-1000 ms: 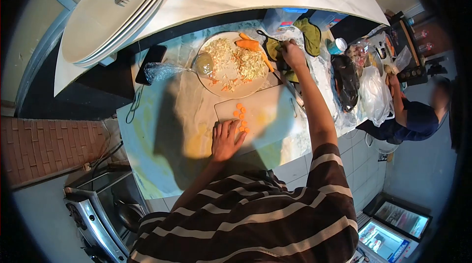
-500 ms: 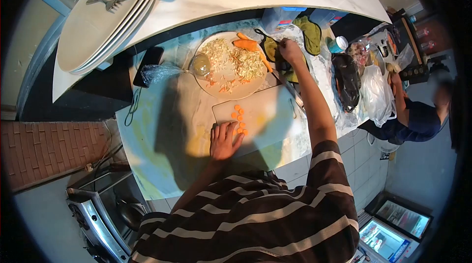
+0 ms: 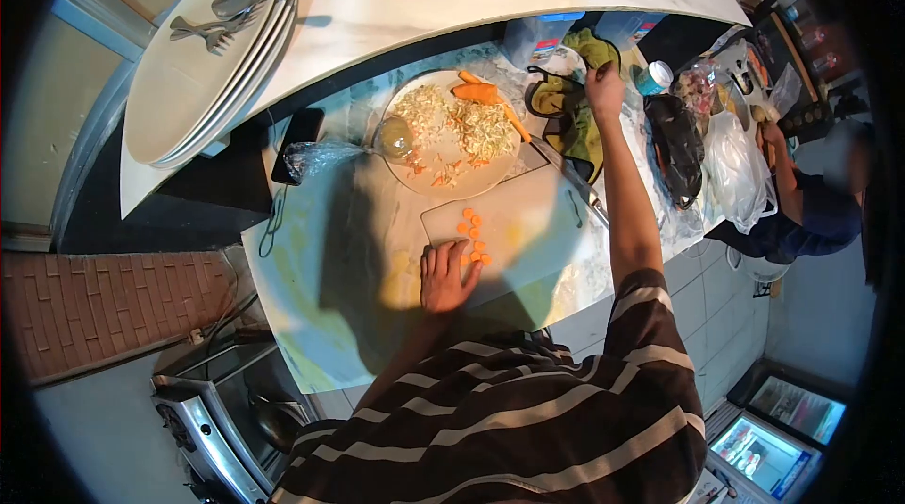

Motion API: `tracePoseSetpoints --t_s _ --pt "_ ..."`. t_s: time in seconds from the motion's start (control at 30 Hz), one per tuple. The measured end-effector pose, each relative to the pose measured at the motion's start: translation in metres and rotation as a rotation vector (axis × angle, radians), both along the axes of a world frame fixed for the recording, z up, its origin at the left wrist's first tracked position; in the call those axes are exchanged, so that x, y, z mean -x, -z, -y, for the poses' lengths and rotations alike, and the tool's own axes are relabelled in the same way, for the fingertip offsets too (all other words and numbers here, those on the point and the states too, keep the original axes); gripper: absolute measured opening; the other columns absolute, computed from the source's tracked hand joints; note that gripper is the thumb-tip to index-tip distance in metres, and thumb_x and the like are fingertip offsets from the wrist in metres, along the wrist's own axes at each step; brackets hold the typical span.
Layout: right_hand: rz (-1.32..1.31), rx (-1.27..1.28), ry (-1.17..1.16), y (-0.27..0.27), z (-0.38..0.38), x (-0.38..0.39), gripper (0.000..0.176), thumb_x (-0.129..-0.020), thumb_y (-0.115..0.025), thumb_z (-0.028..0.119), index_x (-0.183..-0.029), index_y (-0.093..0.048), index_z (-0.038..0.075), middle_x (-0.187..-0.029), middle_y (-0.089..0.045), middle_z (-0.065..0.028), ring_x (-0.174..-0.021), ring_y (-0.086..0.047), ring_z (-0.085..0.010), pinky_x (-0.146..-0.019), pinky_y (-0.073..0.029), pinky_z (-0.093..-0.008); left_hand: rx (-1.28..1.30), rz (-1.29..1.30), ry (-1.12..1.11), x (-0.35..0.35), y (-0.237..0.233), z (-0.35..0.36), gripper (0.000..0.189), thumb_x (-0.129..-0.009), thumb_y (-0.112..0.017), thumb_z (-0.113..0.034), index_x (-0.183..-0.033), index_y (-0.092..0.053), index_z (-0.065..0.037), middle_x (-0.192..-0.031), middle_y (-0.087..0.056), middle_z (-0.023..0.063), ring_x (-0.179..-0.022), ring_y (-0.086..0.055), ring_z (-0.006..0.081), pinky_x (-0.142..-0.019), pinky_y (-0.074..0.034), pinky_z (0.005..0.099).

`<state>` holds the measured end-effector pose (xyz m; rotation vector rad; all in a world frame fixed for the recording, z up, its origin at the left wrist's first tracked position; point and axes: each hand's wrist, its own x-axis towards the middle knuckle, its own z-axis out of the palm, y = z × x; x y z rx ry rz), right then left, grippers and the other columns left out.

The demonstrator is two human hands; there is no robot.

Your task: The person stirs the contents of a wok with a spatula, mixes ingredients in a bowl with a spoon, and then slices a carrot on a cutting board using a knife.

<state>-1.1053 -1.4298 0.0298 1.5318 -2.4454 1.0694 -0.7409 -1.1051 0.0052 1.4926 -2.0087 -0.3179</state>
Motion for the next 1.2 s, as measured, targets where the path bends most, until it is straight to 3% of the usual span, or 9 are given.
tracePoseSetpoints --t_s 0.1,0.17,0.53,0.83,0.9,0.93,1.0,1.03,1.2 --pt "0.055 0.040 -0.491 -0.024 -0.035 -0.026 0.019 -0.083 -0.066 0.015 -0.092 -0.062 -0.001 -0.079 -0.069 -0.0228 -0.072 -0.070 -0.0364 -0.067 -0.055 -0.0426 -0.038 -0.032 0.015 0.000 -0.008 0.000 0.049 -0.086 -0.071 -0.032 -0.127 -0.057 -0.009 -0.117 -0.056 0.0101 -0.101 -0.053 0.0303 -0.087 -0.042 0.0437" --pt "0.450 -0.330 -0.744 -0.012 -0.054 -0.044 0.015 -0.085 -0.066 0.012 -0.092 -0.061 0.000 -0.078 -0.069 -0.0164 -0.065 -0.067 -0.0257 -0.062 -0.053 -0.0373 -0.075 -0.044 0.020 0.000 -0.012 0.000 0.048 -0.085 -0.072 -0.029 -0.126 -0.057 -0.009 -0.115 -0.055 0.0110 -0.102 -0.052 0.0313 -0.089 -0.041 0.0442" --pt "-0.024 0.035 -0.372 0.017 -0.051 -0.075 0.013 -0.086 -0.065 0.010 -0.091 -0.063 -0.001 -0.078 -0.067 -0.0217 -0.074 -0.067 -0.0358 -0.068 -0.053 -0.0408 -0.073 -0.011 0.034 0.000 -0.010 0.000 0.048 -0.086 -0.070 -0.031 -0.127 -0.056 -0.009 -0.116 -0.056 0.0100 -0.102 -0.053 0.0300 -0.088 -0.042 0.0437" --pt "0.666 -0.592 -0.841 -0.030 -0.089 -0.040 0.012 -0.088 -0.066 0.012 -0.094 -0.069 0.002 -0.080 -0.070 -0.0096 -0.073 -0.068 -0.0240 -0.071 -0.054 -0.0339 -0.080 -0.033 0.028 -0.001 -0.012 -0.001 0.046 -0.087 -0.070 -0.029 -0.126 -0.057 -0.009 -0.116 -0.055 0.0104 -0.103 -0.052 0.0301 -0.089 -0.042 0.0433" --pt "1.266 0.168 -1.136 -0.049 -0.101 -0.008 0.024 -0.090 -0.067 0.012 -0.112 -0.066 0.002 -0.107 -0.067 -0.0127 -0.093 -0.067 -0.0240 -0.087 -0.053 -0.0322 -0.083 -0.041 0.028 0.000 -0.014 -0.001 0.046 -0.086 -0.070 -0.029 -0.126 -0.057 -0.009 -0.116 -0.055 0.0105 -0.104 -0.052 0.0304 -0.089 -0.042 0.0432" --pt "1.935 0.729 -0.822 -0.052 -0.109 -0.004 0.052 -0.093 -0.068 0.025 -0.137 -0.050 0.004 -0.131 -0.054 -0.0210 -0.115 -0.059 -0.0263 -0.102 -0.049 -0.0369 -0.085 -0.044 0.036 0.001 -0.014 -0.002 0.046 -0.086 -0.070 -0.029 -0.126 -0.057 -0.009 -0.116 -0.055 0.0105 -0.104 -0.052 0.0304 -0.089 -0.042 0.0432" --pt "2.159 0.759 -0.759 -0.068 -0.140 -0.030 0.070 -0.094 -0.063 0.040 -0.149 -0.034 0.009 -0.141 -0.045 -0.0233 -0.125 -0.053 -0.0310 -0.107 -0.047 -0.0397 -0.092 -0.031 0.021 0.002 -0.015 -0.001 0.045 -0.086 -0.070 -0.029 -0.125 -0.057 -0.009 -0.115 -0.055 0.0107 -0.104 -0.052 0.0308 -0.090 -0.041 0.0435" --pt "2.013 0.513 -0.777 -0.067 -0.150 -0.040 0.076 -0.092 -0.056 0.052 -0.151 -0.031 0.012 -0.142 -0.044 -0.0242 -0.126 -0.053 -0.0339 -0.102 -0.051 -0.0396 -0.060 -0.020 0.016 0.002 -0.012 -0.001 0.044 -0.086 -0.070 -0.028 -0.124 -0.058 -0.009 -0.115 -0.055 0.0109 -0.105 -0.052 0.0310 -0.090 -0.041 0.0441" --pt "1.700 -0.030 -0.806 -0.052 -0.190 -0.055 0.041 -0.103 -0.053 0.032 -0.134 -0.051 0.006 -0.109 -0.058 -0.0112 -0.090 -0.062 -0.0199 -0.075 -0.056 -0.0319 -0.085 -0.033 0.030 0.002 -0.013 -0.001 0.043 -0.086 -0.070 -0.027 -0.124 -0.058 -0.009 -0.115 -0.055 0.0110 -0.105 -0.052 0.0311 -0.090 -0.041 0.0442"
